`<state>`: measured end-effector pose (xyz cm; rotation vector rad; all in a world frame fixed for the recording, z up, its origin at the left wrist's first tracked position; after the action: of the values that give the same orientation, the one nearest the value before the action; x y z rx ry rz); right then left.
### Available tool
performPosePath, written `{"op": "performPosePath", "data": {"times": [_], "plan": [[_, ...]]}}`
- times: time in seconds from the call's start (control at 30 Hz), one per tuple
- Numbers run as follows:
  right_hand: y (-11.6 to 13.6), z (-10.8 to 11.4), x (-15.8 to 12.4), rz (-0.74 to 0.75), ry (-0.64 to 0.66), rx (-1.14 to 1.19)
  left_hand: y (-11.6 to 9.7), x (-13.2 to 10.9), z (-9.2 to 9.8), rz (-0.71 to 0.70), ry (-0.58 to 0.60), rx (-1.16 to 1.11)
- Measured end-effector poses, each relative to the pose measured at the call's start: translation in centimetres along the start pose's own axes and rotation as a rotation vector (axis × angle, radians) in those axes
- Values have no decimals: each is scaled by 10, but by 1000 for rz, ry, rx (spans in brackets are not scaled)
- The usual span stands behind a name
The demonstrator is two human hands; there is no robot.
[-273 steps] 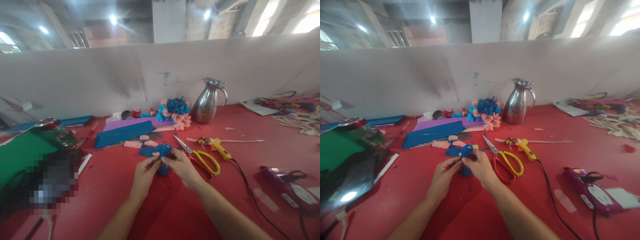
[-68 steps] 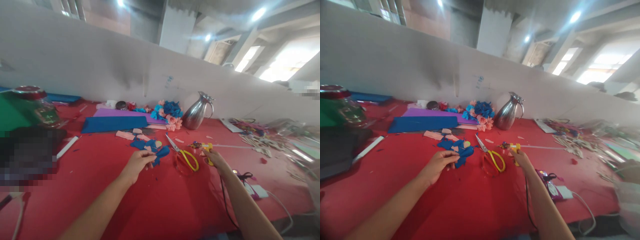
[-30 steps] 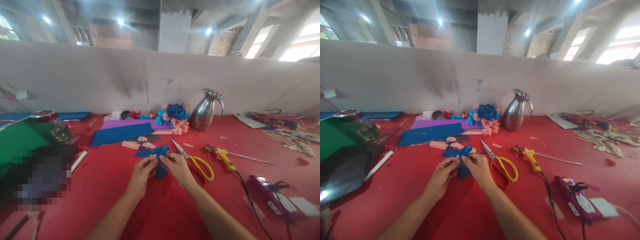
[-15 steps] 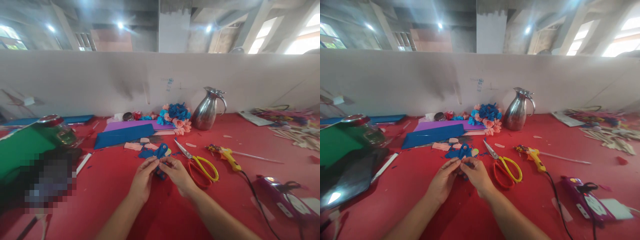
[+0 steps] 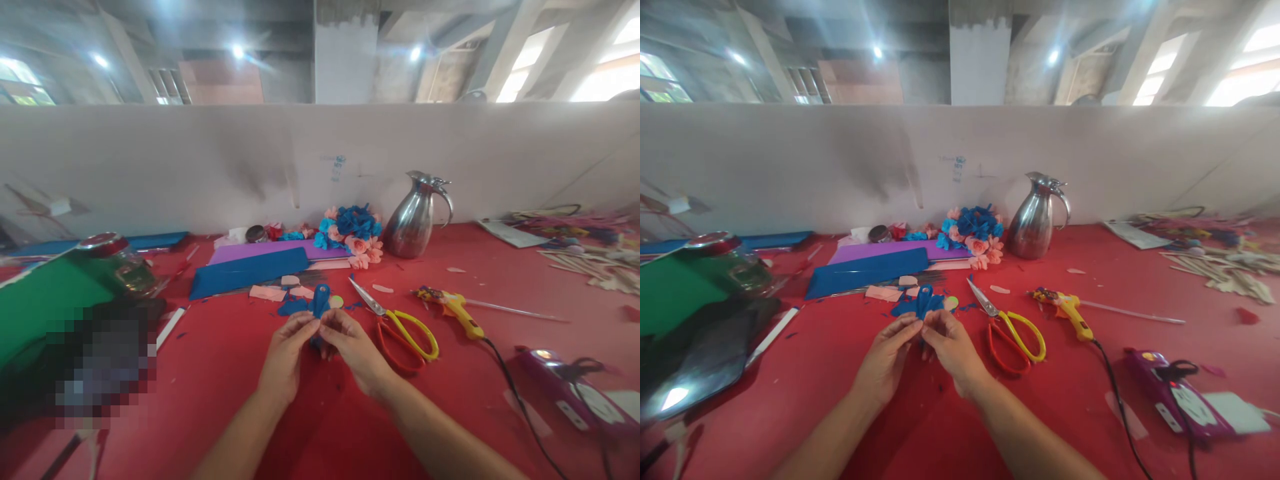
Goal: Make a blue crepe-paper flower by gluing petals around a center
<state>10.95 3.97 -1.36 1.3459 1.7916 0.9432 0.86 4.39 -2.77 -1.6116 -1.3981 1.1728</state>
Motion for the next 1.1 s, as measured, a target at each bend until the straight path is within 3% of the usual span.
{"op": "performPosePath", "data": {"times": [0.17,0.33,0.53,0.73,0.9,1.1], "plan": [[-2,-3,1,-37,14,95,-1,-1,-6,9,25,24],[0,1,2,20,-19,119,-2,-1,-9,8,80,14],[2,3,1,22,-11,192,-4,4,9,1,-51,24],[0,-2,0,-10,36,207,-8,4,-3,-55,84,5],[5,-2,-1,39,9,111,-8,3,-8,-69,153,28],[10,2,1,169,-46,-96,-9,6,2,-129,93,86]]}}
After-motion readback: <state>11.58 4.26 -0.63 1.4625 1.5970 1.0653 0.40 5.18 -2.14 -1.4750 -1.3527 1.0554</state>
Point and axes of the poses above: each hand's wrist, its own x-axis towards the middle knuckle, its own z-axis out of the back of the hand, y = z × x, the point moved 8 cm from there along x, towards the middle knuckle, and after that the axes turned 8 degrees about x, right-handed, at the moved point
